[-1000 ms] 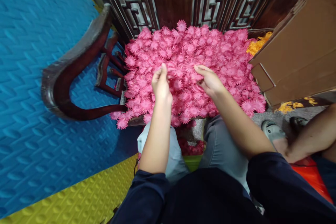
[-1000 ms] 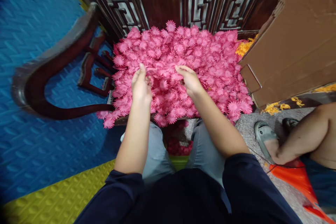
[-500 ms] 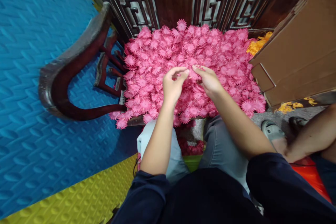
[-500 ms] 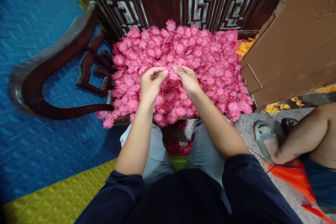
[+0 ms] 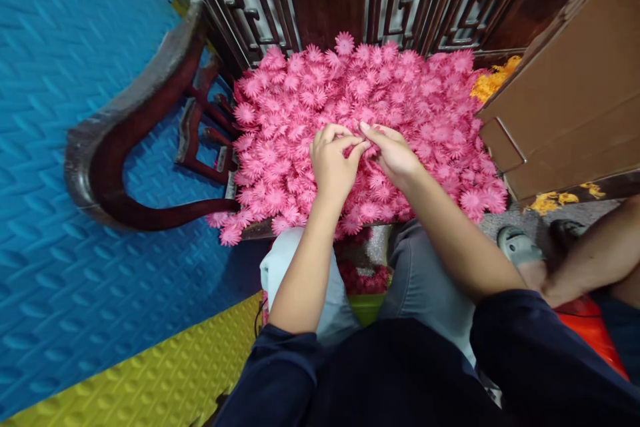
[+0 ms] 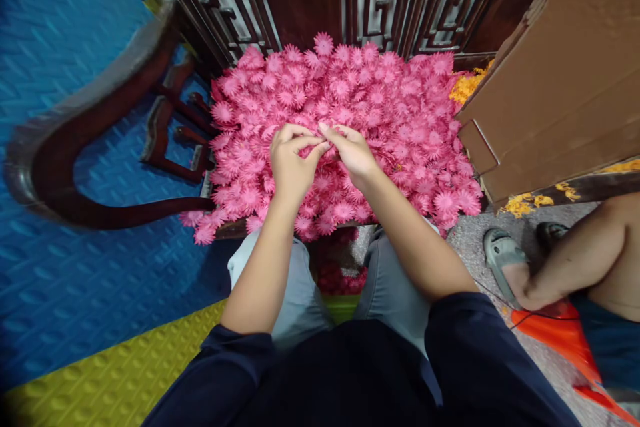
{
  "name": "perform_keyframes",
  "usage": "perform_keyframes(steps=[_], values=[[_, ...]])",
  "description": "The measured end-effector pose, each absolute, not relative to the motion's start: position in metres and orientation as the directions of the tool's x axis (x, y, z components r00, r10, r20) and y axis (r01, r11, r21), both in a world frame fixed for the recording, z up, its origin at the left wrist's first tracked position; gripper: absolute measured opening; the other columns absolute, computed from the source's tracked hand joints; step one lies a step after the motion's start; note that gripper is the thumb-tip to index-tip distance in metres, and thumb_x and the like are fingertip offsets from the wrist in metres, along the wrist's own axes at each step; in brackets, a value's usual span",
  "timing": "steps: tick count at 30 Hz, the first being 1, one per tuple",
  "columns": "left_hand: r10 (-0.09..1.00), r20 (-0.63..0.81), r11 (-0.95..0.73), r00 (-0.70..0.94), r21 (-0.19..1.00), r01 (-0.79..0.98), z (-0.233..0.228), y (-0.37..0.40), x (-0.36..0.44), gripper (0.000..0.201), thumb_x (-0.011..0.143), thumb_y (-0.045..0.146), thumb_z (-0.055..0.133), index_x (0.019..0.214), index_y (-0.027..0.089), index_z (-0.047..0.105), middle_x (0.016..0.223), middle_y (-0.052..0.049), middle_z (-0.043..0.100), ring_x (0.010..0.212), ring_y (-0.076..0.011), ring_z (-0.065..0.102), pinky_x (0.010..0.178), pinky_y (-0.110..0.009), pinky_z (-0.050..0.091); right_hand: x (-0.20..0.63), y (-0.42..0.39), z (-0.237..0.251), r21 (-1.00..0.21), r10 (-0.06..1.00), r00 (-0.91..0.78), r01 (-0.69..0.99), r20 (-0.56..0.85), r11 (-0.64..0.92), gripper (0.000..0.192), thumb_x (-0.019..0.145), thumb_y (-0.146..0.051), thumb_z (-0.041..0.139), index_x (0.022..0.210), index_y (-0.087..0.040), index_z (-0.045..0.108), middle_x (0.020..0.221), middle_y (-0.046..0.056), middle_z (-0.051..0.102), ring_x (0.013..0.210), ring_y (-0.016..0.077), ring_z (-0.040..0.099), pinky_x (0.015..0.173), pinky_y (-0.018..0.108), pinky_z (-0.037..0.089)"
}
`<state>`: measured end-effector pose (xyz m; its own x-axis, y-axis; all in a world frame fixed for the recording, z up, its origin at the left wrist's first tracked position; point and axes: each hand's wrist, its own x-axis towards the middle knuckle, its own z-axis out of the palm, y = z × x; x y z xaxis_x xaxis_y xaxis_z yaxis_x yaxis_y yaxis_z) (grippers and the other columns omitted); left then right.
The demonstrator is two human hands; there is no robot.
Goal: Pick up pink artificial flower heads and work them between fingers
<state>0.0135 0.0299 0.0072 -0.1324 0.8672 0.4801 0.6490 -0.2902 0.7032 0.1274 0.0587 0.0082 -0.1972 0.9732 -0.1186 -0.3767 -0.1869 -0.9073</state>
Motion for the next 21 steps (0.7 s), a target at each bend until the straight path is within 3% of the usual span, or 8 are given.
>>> perform_keyframes(steps=[12, 17, 21], values=[[0.871, 0.448, -0.322, -0.202, 0.831, 0.454, 0.012, 0.028, 0.012, 0.013, 0.079, 0.025, 0.064, 0.067, 0.021, 0.062, 0.078, -0.002, 0.054, 0.083, -0.0168, 0.052, 0.084, -0.031, 0.042, 0.122, 0.050, 0.020, -0.966, 0.979, -0.169, -0.209, -0.117, -0.151, 0.040, 0.071, -0.058, 0.066, 0.067, -0.020, 0.053, 0.064, -0.003, 0.048, 0.064, 0.0091, 0.050, 0.060, 0.023, 0.042], [0.879, 0.342, -0.284, -0.331, 0.935, 0.214, 0.009, 0.031, 0.015, 0.017, 0.082, 0.030, 0.062, 0.070, 0.019, 0.057, 0.078, -0.002, 0.054, 0.076, -0.0131, 0.051, 0.078, -0.026, 0.044, 0.121, 0.051, 0.018, -0.967, 0.981, -0.163, -0.210, -0.108, -0.141, 0.044, 0.070, -0.064, 0.063, 0.068, -0.021, 0.054, 0.062, -0.004, 0.047, 0.059, 0.0083, 0.046, 0.059, 0.023, 0.041], [0.870, 0.192, -0.219, -0.453, 0.976, -0.006, 0.006, 0.035, 0.011, 0.023, 0.085, 0.038, 0.057, 0.072, 0.020, 0.054, 0.073, 0.001, 0.053, 0.072, -0.0113, 0.052, 0.074, -0.023, 0.043, 0.123, 0.054, 0.015, -0.959, 0.980, -0.148, -0.232, -0.130, -0.163, 0.037, 0.070, -0.057, 0.067, 0.070, -0.020, 0.057, 0.057, -0.006, 0.042, 0.053, 0.0068, 0.040, 0.055, 0.022, 0.039]])
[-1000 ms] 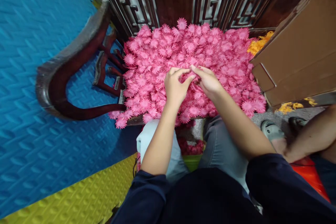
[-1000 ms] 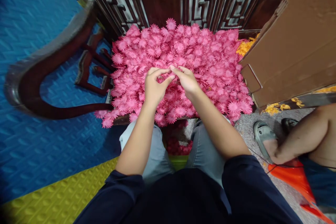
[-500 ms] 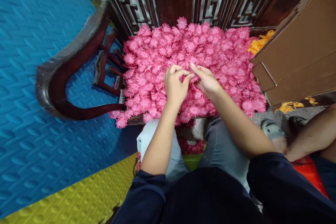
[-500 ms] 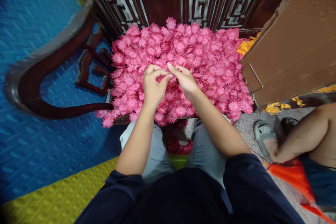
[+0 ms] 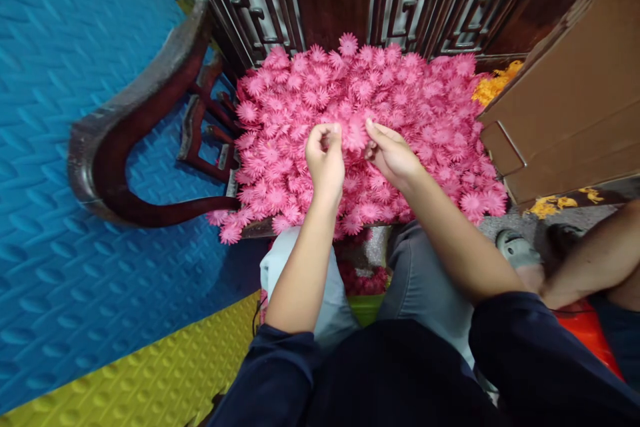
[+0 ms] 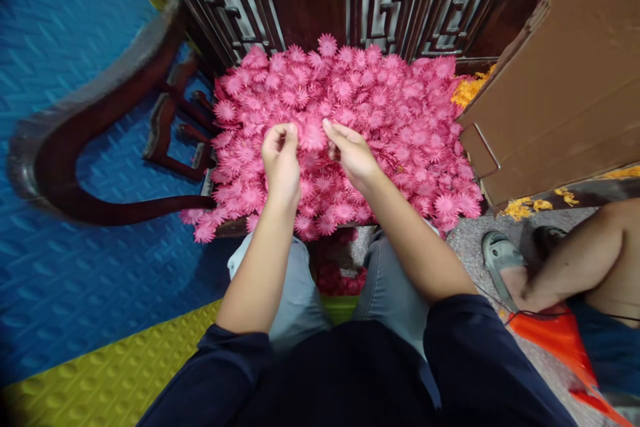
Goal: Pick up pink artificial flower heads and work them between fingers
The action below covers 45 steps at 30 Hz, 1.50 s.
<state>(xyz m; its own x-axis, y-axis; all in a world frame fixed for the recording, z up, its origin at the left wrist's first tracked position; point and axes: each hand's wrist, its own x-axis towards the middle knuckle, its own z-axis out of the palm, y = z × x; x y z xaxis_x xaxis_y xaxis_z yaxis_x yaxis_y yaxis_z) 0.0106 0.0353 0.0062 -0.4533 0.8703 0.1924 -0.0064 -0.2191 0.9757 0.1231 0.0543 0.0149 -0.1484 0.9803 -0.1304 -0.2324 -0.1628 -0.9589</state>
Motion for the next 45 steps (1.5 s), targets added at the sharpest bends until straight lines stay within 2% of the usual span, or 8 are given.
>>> perform_keyframes(steps=[4, 8, 13, 25, 30, 34, 39, 45], values=[[0.845, 0.119, -0.200, -0.521, 0.975, -0.102, 0.007, 0.038, 0.001, 0.026, 0.085, 0.041, 0.056, 0.072, 0.019, 0.055, 0.071, 0.001, 0.053, 0.072, -0.0109, 0.053, 0.073, -0.023, 0.043, 0.127, 0.057, 0.015, -0.951, 0.976, -0.160, -0.248, -0.149, -0.186, 0.033, 0.072, -0.051, 0.069, 0.075, -0.019, 0.062, 0.056, -0.007, 0.043, 0.050, 0.0041, 0.039, 0.051, 0.019, 0.035], [0.833, 0.213, -0.225, -0.511, 0.974, 0.040, 0.005, 0.038, 0.000, 0.019, 0.083, 0.036, 0.061, 0.074, 0.019, 0.059, 0.075, 0.000, 0.057, 0.075, -0.0111, 0.053, 0.076, -0.023, 0.043, 0.125, 0.054, 0.018, -0.961, 0.966, -0.216, -0.205, -0.140, -0.185, 0.038, 0.068, -0.056, 0.069, 0.073, -0.019, 0.061, 0.068, -0.004, 0.056, 0.057, 0.0051, 0.050, 0.054, 0.020, 0.038], [0.871, 0.253, -0.208, -0.422, 0.967, 0.150, 0.002, 0.037, 0.006, 0.014, 0.082, 0.029, 0.062, 0.071, 0.019, 0.062, 0.077, -0.001, 0.058, 0.077, -0.0129, 0.053, 0.078, -0.025, 0.043, 0.120, 0.050, 0.020, -0.974, 0.978, -0.185, -0.184, -0.099, -0.134, 0.036, 0.062, -0.048, 0.076, 0.061, -0.018, 0.056, 0.057, -0.006, 0.052, 0.057, 0.0062, 0.048, 0.059, 0.021, 0.040], [0.908, -0.157, -0.013, -0.388, 0.916, -0.400, 0.005, 0.044, 0.002, 0.011, 0.086, 0.018, 0.051, 0.075, 0.019, 0.054, 0.072, 0.000, 0.055, 0.066, -0.0096, 0.054, 0.067, -0.022, 0.046, 0.124, 0.051, 0.017, -0.892, 0.937, -0.250, -0.319, -0.245, -0.319, 0.025, 0.068, -0.037, 0.075, 0.069, -0.019, 0.057, 0.063, -0.004, 0.057, 0.059, 0.0080, 0.053, 0.059, 0.022, 0.042], [0.790, -0.121, -0.037, -0.601, 0.969, -0.243, -0.010, 0.056, -0.022, 0.019, 0.088, 0.038, 0.051, 0.088, 0.020, 0.056, 0.073, 0.000, 0.052, 0.068, -0.0101, 0.054, 0.064, -0.022, 0.044, 0.131, 0.058, 0.015, -0.892, 0.942, -0.100, -0.304, -0.319, -0.334, 0.018, 0.071, -0.029, 0.071, 0.070, -0.019, 0.056, 0.065, -0.005, 0.056, 0.056, 0.0063, 0.053, 0.057, 0.021, 0.039], [0.707, 0.009, -0.097, -0.707, 0.992, -0.084, -0.009, 0.054, -0.023, 0.024, 0.082, 0.032, 0.062, 0.104, 0.023, 0.058, 0.087, -0.001, 0.057, 0.085, -0.0122, 0.057, 0.078, -0.024, 0.045, 0.133, 0.061, 0.012, -0.903, 0.941, -0.042, -0.270, -0.336, -0.334, 0.020, 0.067, -0.029, 0.074, 0.069, -0.018, 0.057, 0.063, -0.006, 0.055, 0.054, 0.0052, 0.051, 0.055, 0.020, 0.036], [0.849, 0.344, -0.246, -0.401, 0.929, 0.276, 0.006, 0.036, -0.001, 0.009, 0.080, 0.024, 0.064, 0.088, 0.022, 0.067, 0.084, -0.001, 0.059, 0.082, -0.0147, 0.056, 0.083, -0.028, 0.044, 0.131, 0.059, 0.010, -0.907, 0.943, -0.080, -0.260, -0.323, -0.332, 0.023, 0.063, -0.032, 0.077, 0.071, -0.018, 0.060, 0.061, -0.007, 0.055, 0.050, 0.0039, 0.049, 0.051, 0.019, 0.033], [0.862, 0.451, -0.258, -0.229, 0.781, 0.569, 0.008, 0.031, 0.006, 0.011, 0.071, 0.025, 0.073, 0.082, 0.028, 0.073, 0.091, -0.005, 0.057, 0.100, -0.0258, 0.050, 0.097, -0.041, 0.034, 0.131, 0.056, 0.013, -0.934, 0.961, -0.133, -0.234, -0.243, -0.269, 0.019, 0.065, -0.032, 0.074, 0.072, -0.016, 0.065, 0.065, -0.005, 0.059, 0.051, 0.0027, 0.049, 0.050, 0.018, 0.034]])
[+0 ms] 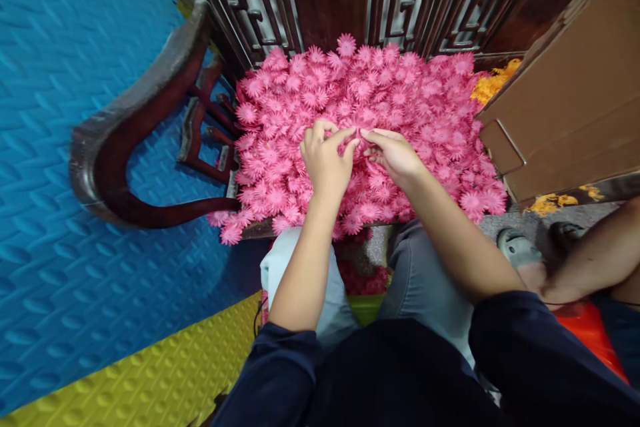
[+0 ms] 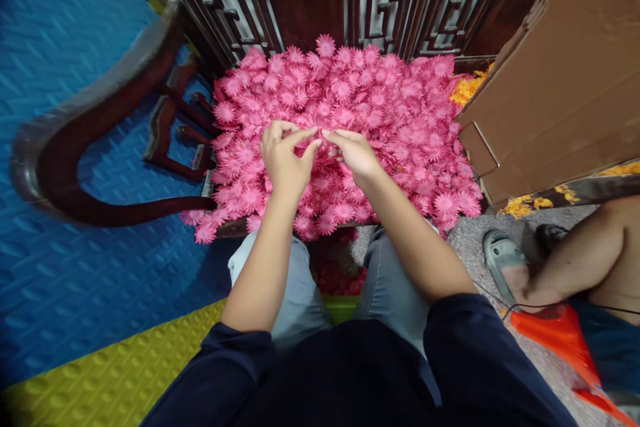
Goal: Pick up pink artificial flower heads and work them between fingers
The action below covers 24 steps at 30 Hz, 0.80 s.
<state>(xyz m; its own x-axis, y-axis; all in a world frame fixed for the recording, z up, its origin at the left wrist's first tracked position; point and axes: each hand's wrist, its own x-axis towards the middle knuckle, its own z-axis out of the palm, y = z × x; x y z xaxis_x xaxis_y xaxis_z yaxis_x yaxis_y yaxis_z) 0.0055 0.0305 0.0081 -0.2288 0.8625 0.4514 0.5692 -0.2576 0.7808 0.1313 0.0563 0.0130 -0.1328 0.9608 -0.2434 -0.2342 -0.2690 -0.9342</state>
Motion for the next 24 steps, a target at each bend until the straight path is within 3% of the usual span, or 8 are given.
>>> perform_keyframes(steps=[5, 9, 14, 17, 21, 24], values=[[0.855, 0.453, -0.263, -0.254, 0.799, 0.540, 0.008, 0.033, 0.002, 0.003, 0.071, 0.026, 0.073, 0.070, 0.027, 0.070, 0.089, -0.006, 0.055, 0.103, -0.0280, 0.048, 0.099, -0.045, 0.032, 0.130, 0.054, 0.016, -0.932, 0.953, -0.173, -0.224, -0.248, -0.283, 0.018, 0.066, -0.032, 0.074, 0.073, -0.017, 0.068, 0.064, -0.004, 0.061, 0.053, 0.0043, 0.051, 0.052, 0.019, 0.037], [0.857, 0.444, -0.248, -0.263, 0.801, 0.545, 0.008, 0.032, 0.002, 0.009, 0.074, 0.028, 0.070, 0.067, 0.025, 0.066, 0.089, -0.007, 0.054, 0.103, -0.0281, 0.046, 0.098, -0.045, 0.034, 0.128, 0.053, 0.018, -0.915, 0.947, -0.161, -0.257, -0.277, -0.311, 0.015, 0.071, -0.031, 0.071, 0.069, -0.017, 0.065, 0.062, -0.004, 0.061, 0.053, 0.0050, 0.052, 0.053, 0.019, 0.038], [0.832, 0.456, -0.245, -0.315, 0.813, 0.529, 0.005, 0.034, 0.004, 0.010, 0.073, 0.026, 0.071, 0.067, 0.022, 0.065, 0.083, -0.004, 0.053, 0.092, -0.0214, 0.051, 0.094, -0.038, 0.038, 0.129, 0.052, 0.023, -0.864, 0.925, -0.190, -0.336, -0.329, -0.376, 0.011, 0.081, -0.021, 0.058, 0.071, -0.017, 0.061, 0.060, -0.005, 0.059, 0.052, 0.0048, 0.054, 0.053, 0.018, 0.039], [0.841, 0.406, -0.258, -0.356, 0.881, 0.396, 0.002, 0.036, 0.007, 0.011, 0.075, 0.026, 0.070, 0.069, 0.019, 0.063, 0.080, -0.002, 0.053, 0.081, -0.0158, 0.052, 0.082, -0.029, 0.042, 0.127, 0.052, 0.025, -0.801, 0.888, -0.202, -0.384, -0.413, -0.460, 0.014, 0.086, -0.019, 0.049, 0.074, -0.017, 0.057, 0.059, -0.005, 0.058, 0.050, 0.0052, 0.054, 0.052, 0.018, 0.040], [0.836, 0.287, -0.280, -0.468, 0.956, 0.087, -0.003, 0.043, 0.006, 0.021, 0.081, 0.038, 0.063, 0.074, 0.019, 0.058, 0.075, 0.000, 0.051, 0.071, -0.0109, 0.050, 0.072, -0.024, 0.041, 0.124, 0.052, 0.024, -0.784, 0.869, -0.182, -0.376, -0.461, -0.495, 0.014, 0.085, -0.015, 0.047, 0.073, -0.017, 0.054, 0.058, -0.005, 0.056, 0.049, 0.0050, 0.052, 0.050, 0.018, 0.038], [0.741, 0.218, -0.281, -0.635, 0.960, 0.002, -0.008, 0.050, -0.006, 0.026, 0.083, 0.045, 0.058, 0.080, 0.019, 0.055, 0.074, 0.001, 0.050, 0.071, -0.0107, 0.050, 0.072, -0.024, 0.041, 0.125, 0.055, 0.022, -0.794, 0.874, -0.114, -0.375, -0.472, -0.478, 0.015, 0.085, -0.014, 0.047, 0.071, -0.016, 0.053, 0.055, -0.006, 0.053, 0.048, 0.0054, 0.051, 0.049, 0.018, 0.036]])
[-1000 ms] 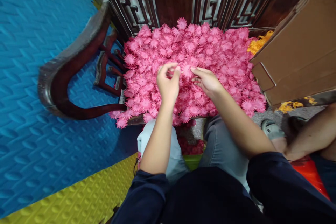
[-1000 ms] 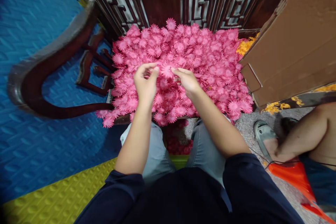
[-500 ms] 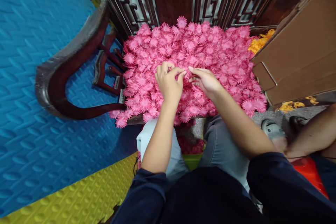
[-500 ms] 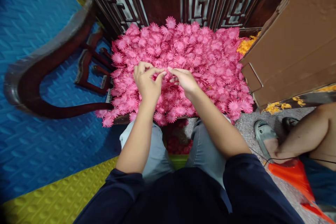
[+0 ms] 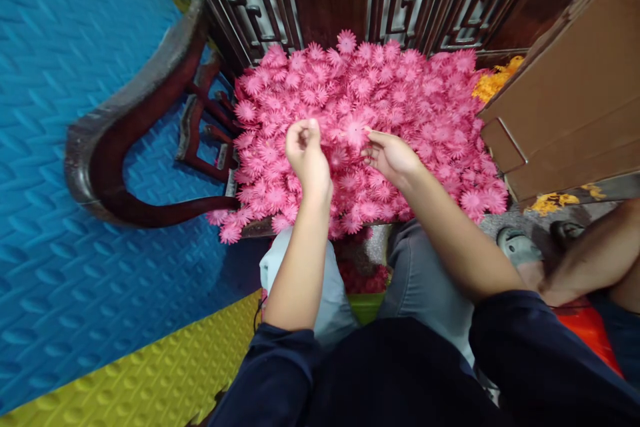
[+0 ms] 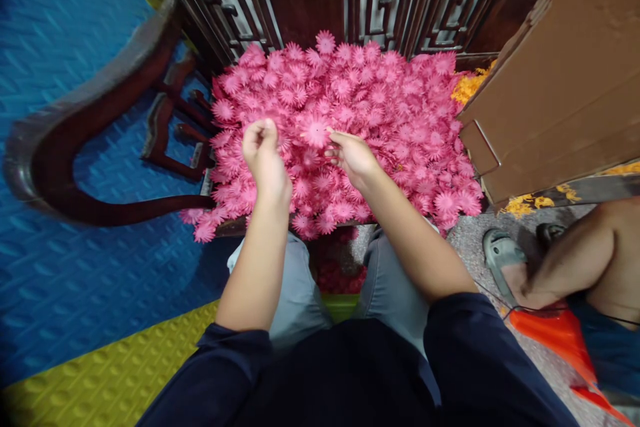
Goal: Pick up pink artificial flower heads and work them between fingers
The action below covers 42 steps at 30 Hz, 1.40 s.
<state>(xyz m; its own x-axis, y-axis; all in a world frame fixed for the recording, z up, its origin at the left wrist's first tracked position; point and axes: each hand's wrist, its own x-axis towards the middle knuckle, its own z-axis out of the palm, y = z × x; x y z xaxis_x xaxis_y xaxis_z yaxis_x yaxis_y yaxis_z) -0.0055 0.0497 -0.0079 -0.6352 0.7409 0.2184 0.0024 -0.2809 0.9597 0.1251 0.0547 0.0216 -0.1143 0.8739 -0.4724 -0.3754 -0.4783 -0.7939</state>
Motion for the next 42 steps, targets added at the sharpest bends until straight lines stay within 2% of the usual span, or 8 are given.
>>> perform_keyframes(steps=[4, 8, 11, 14, 24, 30, 35, 42], values=[[0.651, 0.313, -0.200, -0.691, 0.949, 0.242, -0.006, 0.051, -0.020, 0.023, 0.082, 0.040, 0.061, 0.096, 0.022, 0.055, 0.083, -0.001, 0.053, 0.081, -0.0136, 0.052, 0.083, -0.028, 0.042, 0.128, 0.058, 0.017, -0.884, 0.919, 0.006, -0.276, -0.394, -0.377, 0.015, 0.083, -0.019, 0.055, 0.068, -0.016, 0.054, 0.058, -0.006, 0.053, 0.048, 0.0045, 0.050, 0.048, 0.019, 0.032], [0.768, 0.470, -0.171, -0.434, 0.805, 0.568, 0.002, 0.040, -0.011, 0.029, 0.077, 0.032, 0.068, 0.104, 0.025, 0.060, 0.086, -0.002, 0.057, 0.093, -0.0205, 0.055, 0.093, -0.038, 0.040, 0.127, 0.057, 0.015, -0.974, 0.980, 0.034, -0.123, -0.195, -0.189, 0.025, 0.078, -0.024, 0.064, 0.058, -0.016, 0.052, 0.053, -0.007, 0.048, 0.048, 0.0032, 0.047, 0.051, 0.017, 0.033], [0.850, 0.490, -0.216, -0.193, 0.658, 0.721, 0.004, 0.034, 0.001, 0.018, 0.076, 0.032, 0.069, 0.092, 0.025, 0.067, 0.091, -0.004, 0.059, 0.097, -0.0244, 0.054, 0.094, -0.041, 0.038, 0.126, 0.055, 0.015, -0.970, 0.980, -0.017, -0.138, -0.201, -0.201, 0.020, 0.082, -0.022, 0.060, 0.063, -0.015, 0.059, 0.056, -0.006, 0.054, 0.049, 0.0030, 0.048, 0.053, 0.017, 0.035], [0.853, 0.501, -0.216, -0.145, 0.592, 0.776, 0.002, 0.033, 0.006, 0.015, 0.077, 0.033, 0.067, 0.090, 0.026, 0.071, 0.092, -0.006, 0.060, 0.097, -0.0256, 0.054, 0.091, -0.041, 0.038, 0.125, 0.053, 0.017, -0.949, 0.966, -0.079, -0.182, -0.246, -0.257, 0.016, 0.083, -0.022, 0.058, 0.070, -0.015, 0.065, 0.061, -0.005, 0.060, 0.048, 0.0023, 0.049, 0.051, 0.016, 0.036], [0.837, 0.500, -0.178, -0.223, 0.634, 0.752, 0.003, 0.035, 0.006, 0.010, 0.076, 0.032, 0.069, 0.073, 0.022, 0.068, 0.088, -0.006, 0.058, 0.095, -0.0253, 0.053, 0.090, -0.041, 0.038, 0.124, 0.052, 0.023, -0.848, 0.899, -0.103, -0.300, -0.426, -0.437, 0.017, 0.087, -0.018, 0.053, 0.071, -0.015, 0.058, 0.057, -0.005, 0.058, 0.043, 0.0032, 0.052, 0.044, 0.016, 0.035], [0.838, 0.484, -0.196, -0.254, 0.700, 0.687, 0.000, 0.036, 0.008, 0.010, 0.072, 0.026, 0.072, 0.069, 0.021, 0.065, 0.083, -0.003, 0.057, 0.091, -0.0230, 0.054, 0.089, -0.039, 0.039, 0.126, 0.053, 0.022, -0.820, 0.881, -0.155, -0.322, -0.447, -0.473, 0.017, 0.087, -0.021, 0.052, 0.072, -0.015, 0.056, 0.056, -0.005, 0.058, 0.044, 0.0037, 0.052, 0.043, 0.016, 0.037], [0.862, 0.432, -0.226, -0.264, 0.795, 0.563, 0.001, 0.039, 0.008, 0.009, 0.075, 0.025, 0.069, 0.068, 0.021, 0.064, 0.078, -0.001, 0.055, 0.081, -0.0175, 0.054, 0.083, -0.032, 0.042, 0.129, 0.055, 0.022, -0.811, 0.873, -0.143, -0.326, -0.466, -0.487, 0.016, 0.088, -0.025, 0.051, 0.073, -0.017, 0.052, 0.054, -0.007, 0.054, 0.044, 0.0044, 0.053, 0.044, 0.016, 0.039], [0.850, 0.337, -0.228, -0.404, 0.929, 0.293, 0.001, 0.041, 0.012, 0.013, 0.087, 0.029, 0.056, 0.076, 0.021, 0.054, 0.073, 0.001, 0.051, 0.071, -0.0106, 0.051, 0.071, -0.022, 0.043, 0.129, 0.054, 0.025, -0.794, 0.849, -0.146, -0.303, -0.507, -0.526, 0.012, 0.086, -0.025, 0.052, 0.077, -0.018, 0.055, 0.066, -0.004, 0.065, 0.045, 0.0054, 0.051, 0.044, 0.019, 0.040]])
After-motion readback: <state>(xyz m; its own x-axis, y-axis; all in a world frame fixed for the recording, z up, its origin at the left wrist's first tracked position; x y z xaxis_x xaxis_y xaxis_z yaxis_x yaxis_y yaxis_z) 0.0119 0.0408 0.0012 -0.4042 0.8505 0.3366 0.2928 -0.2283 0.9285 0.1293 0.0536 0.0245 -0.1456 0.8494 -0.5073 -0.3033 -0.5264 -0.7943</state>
